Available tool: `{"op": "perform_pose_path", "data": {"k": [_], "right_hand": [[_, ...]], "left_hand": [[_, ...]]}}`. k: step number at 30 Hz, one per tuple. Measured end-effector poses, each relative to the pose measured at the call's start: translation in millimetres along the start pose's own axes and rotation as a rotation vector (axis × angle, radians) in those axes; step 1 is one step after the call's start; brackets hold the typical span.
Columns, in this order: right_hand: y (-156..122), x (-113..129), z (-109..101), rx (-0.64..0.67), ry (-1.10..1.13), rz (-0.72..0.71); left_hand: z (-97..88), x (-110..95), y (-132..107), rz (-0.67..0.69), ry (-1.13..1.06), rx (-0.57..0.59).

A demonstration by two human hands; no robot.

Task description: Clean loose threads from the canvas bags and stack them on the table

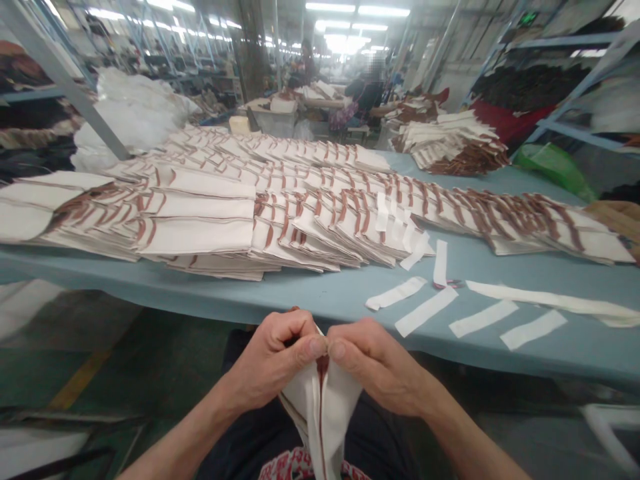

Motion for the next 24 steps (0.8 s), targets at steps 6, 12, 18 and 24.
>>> {"op": "perform_pose_path", "data": {"k": [6, 12, 18, 24], "right_hand": [[4.8, -4.5, 3.7, -0.003, 0.096, 0.054], [-2.4, -11.3, -1.3, -0.061, 0.172, 0.043], [-6.3, -3.2, -8.5, -0.153, -0.065, 0.066], [7.0, 11.9, -13.6, -0.130, -0.205, 0.007]], "left_hand": [[0.4, -11.7, -1.6, -0.030, 0.151, -0.082], [-3.2, -19.5, -1.9, -0.044, 0.216, -0.018], [-11.6, -7.8, -11.4, -0.147, 0.280, 0.016], [-9.4, -9.5, -4.7, -0.187, 0.075, 0.167]]}}
Point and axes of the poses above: each hand's wrist, its own y-axis towards the middle knuckle, its own z-axis out of the palm, x = y × z, the point moved 7 cm from there along y, towards the middle knuckle, and after that the axes turned 13 degrees about x, right-handed, at the moved point
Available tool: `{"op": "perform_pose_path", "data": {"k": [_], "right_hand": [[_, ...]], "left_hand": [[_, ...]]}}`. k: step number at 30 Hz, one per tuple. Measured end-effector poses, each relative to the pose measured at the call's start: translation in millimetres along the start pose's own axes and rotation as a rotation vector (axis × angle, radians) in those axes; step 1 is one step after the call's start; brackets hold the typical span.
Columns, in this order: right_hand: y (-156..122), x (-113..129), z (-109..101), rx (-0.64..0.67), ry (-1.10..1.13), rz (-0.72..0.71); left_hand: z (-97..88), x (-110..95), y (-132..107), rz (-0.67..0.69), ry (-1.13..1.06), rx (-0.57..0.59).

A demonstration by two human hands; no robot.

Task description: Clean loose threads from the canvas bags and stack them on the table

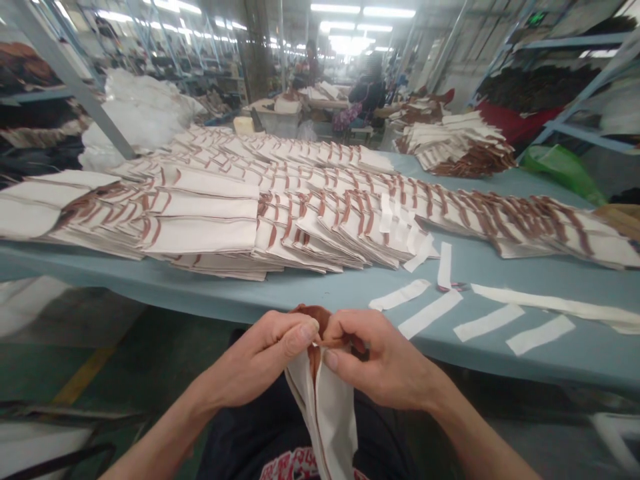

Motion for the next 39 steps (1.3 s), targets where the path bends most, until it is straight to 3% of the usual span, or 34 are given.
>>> {"op": "perform_pose_path", "data": {"k": [5, 12, 19, 30, 34, 39], "right_hand": [[3.8, -3.7, 2.9, 0.030, 0.054, 0.009], [-2.8, -6.0, 11.0, 0.017, 0.043, 0.062], [-4.3, -4.7, 15.9, 0.074, 0.102, 0.064], [-6.5, -2.0, 18.8, 0.130, -0.069, 0.060], [-3.9, 5.1, 21.9, 0.109, -0.175, 0.021], [-5.7, 1.4, 24.0, 0.091, -0.129, 0.020]], "left_hand": [[-2.8, 3.7, 0.1, -0.019, -0.066, 0.036], [10.5, 12.7, -6.6, -0.060, -0.186, 0.215], [10.3, 7.3, -11.7, 0.024, 0.010, 0.287], [19.7, -6.0, -20.3, 0.164, 0.696, -0.005], [24.0, -18.3, -22.8, 0.274, 0.693, -0.101], [22.4, -8.3, -21.1, 0.168, 0.572, -0.055]]}}
Point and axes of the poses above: each hand's wrist, its own y-axis towards the middle knuckle, its own z-axis out of the palm, x = y × z, the point moved 7 cm from there along y, towards the middle knuckle, and after that the axes turned 13 degrees about x, right-handed, at the moved point
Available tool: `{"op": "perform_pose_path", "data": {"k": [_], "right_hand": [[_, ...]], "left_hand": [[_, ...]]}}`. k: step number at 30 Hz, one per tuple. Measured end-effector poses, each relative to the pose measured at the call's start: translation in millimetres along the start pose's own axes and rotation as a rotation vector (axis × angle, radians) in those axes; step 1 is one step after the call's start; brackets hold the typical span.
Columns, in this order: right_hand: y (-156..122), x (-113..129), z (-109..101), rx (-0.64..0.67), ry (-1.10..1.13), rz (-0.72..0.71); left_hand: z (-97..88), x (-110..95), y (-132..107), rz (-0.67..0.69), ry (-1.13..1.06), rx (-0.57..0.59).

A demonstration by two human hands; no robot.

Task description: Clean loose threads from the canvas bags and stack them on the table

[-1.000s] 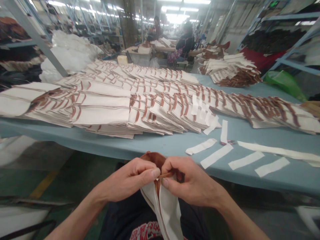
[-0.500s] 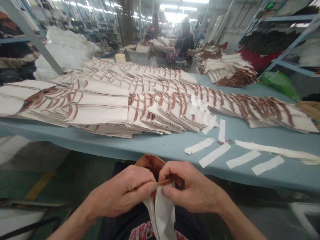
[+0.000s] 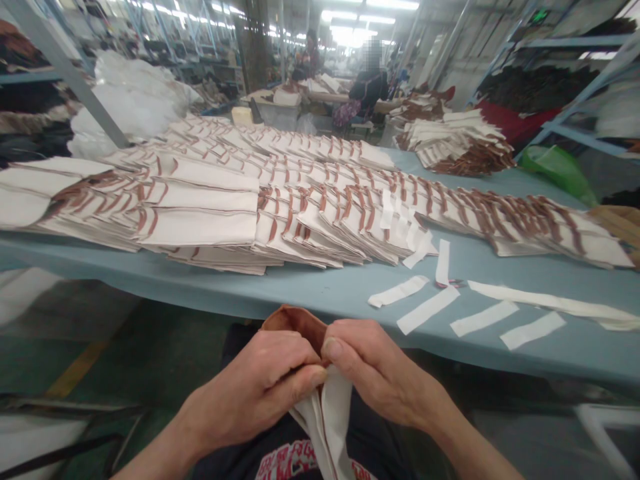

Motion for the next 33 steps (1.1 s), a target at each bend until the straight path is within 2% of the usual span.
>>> {"op": "perform_pose_path", "data": {"k": [2, 10, 14, 21, 26, 30, 33], "right_hand": [[-1.7, -4.8, 1.6, 0.013, 0.042, 0.013], [-7.2, -16.7, 0.8, 0.055, 0.197, 0.054], [-9.1, -19.0, -1.7, 0.051, 0.257, 0.086], [-11.5, -16.2, -5.1, -0.027, 0.199, 0.117], [-11.1, -26.1, 1.1, -0.040, 0.302, 0.169], [-11.7, -33.9, 6.5, -0.039, 0.375, 0.211], [-11.9, -34.2, 6.4, -0.038, 0.358, 0.224]], "left_hand": [[2.8, 4.3, -0.5, -0.022, -0.062, 0.014], [7.5, 13.4, -3.5, -0.165, -0.205, -0.095], [4.6, 13.0, -2.9, -0.131, -0.237, -0.137], [-2.2, 8.9, -4.5, -0.033, -0.083, -0.241], [-4.4, 0.1, -3.5, 0.097, 0.080, -0.265], [-8.8, -9.6, -1.6, 0.168, 0.215, -0.250], [-9.3, -13.1, 0.3, 0.179, 0.314, -0.183]]}}
Point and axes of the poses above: each hand's wrist, its own y-axis towards the middle knuckle, its own z-axis out of the palm, x = y × z, the point moved 7 cm from there along y, towards the middle knuckle, and after that the axes turned 13 degrees about x, right-handed, at the moved point
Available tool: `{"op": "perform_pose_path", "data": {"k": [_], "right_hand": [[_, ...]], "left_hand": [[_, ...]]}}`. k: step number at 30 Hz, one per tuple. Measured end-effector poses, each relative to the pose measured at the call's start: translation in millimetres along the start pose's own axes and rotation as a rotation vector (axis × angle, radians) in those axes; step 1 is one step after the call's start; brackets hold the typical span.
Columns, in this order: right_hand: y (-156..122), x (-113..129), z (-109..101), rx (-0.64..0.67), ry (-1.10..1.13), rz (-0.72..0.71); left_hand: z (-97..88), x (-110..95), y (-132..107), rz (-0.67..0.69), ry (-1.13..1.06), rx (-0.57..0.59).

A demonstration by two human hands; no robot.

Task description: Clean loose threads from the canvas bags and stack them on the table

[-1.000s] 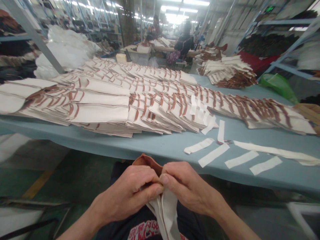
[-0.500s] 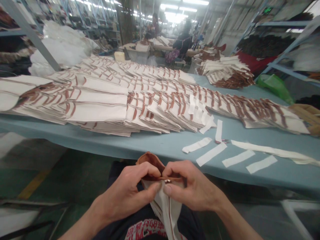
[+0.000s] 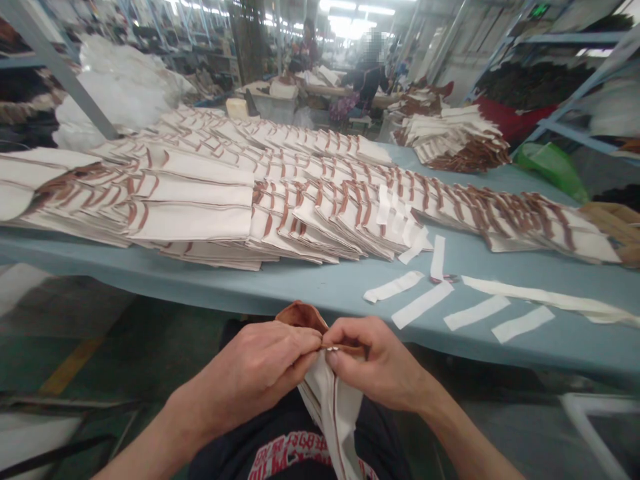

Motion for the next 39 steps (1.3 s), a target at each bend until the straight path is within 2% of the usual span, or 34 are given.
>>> {"op": "perform_pose_path", "data": {"k": [4, 11, 17, 22, 27, 33, 39], "right_hand": [[-1.5, 3.8, -2.5, -0.008, -0.058, 0.010], [-3.5, 15.3, -5.8, -0.024, -0.211, -0.042], [-1.7, 16.4, -5.2, -0.069, -0.318, -0.043], [-0.5, 12.3, -2.6, -0.142, -0.479, 0.012], [-1.5, 10.1, -0.2, -0.155, -0.585, 0.074], [-5.5, 11.6, -1.4, -0.175, -0.563, 0.056], [-5.0, 14.0, 2.3, -0.093, -0.458, 0.010]], "left_hand": [[1.7, 0.4, 1.4, 0.027, 0.060, 0.086], [3.2, 2.1, 8.2, -0.029, 0.088, 0.118], [6.8, -0.2, 8.9, -0.079, 0.172, 0.044], [16.7, 2.4, 1.5, -0.099, 0.249, 0.009], [20.1, 5.5, -0.9, -0.110, 0.233, -0.027], [19.6, 8.0, -8.5, -0.097, 0.064, -0.087], [21.4, 11.3, -13.9, -0.127, 0.000, -0.112]]}}
Point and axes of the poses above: each hand's wrist, its own y-axis towards the middle knuckle, its own z-axis out of the palm, x = y × z, the point moved 7 cm from there along y, towards the middle knuckle, and after that the axes turned 13 degrees about x, right-handed, at the moved point
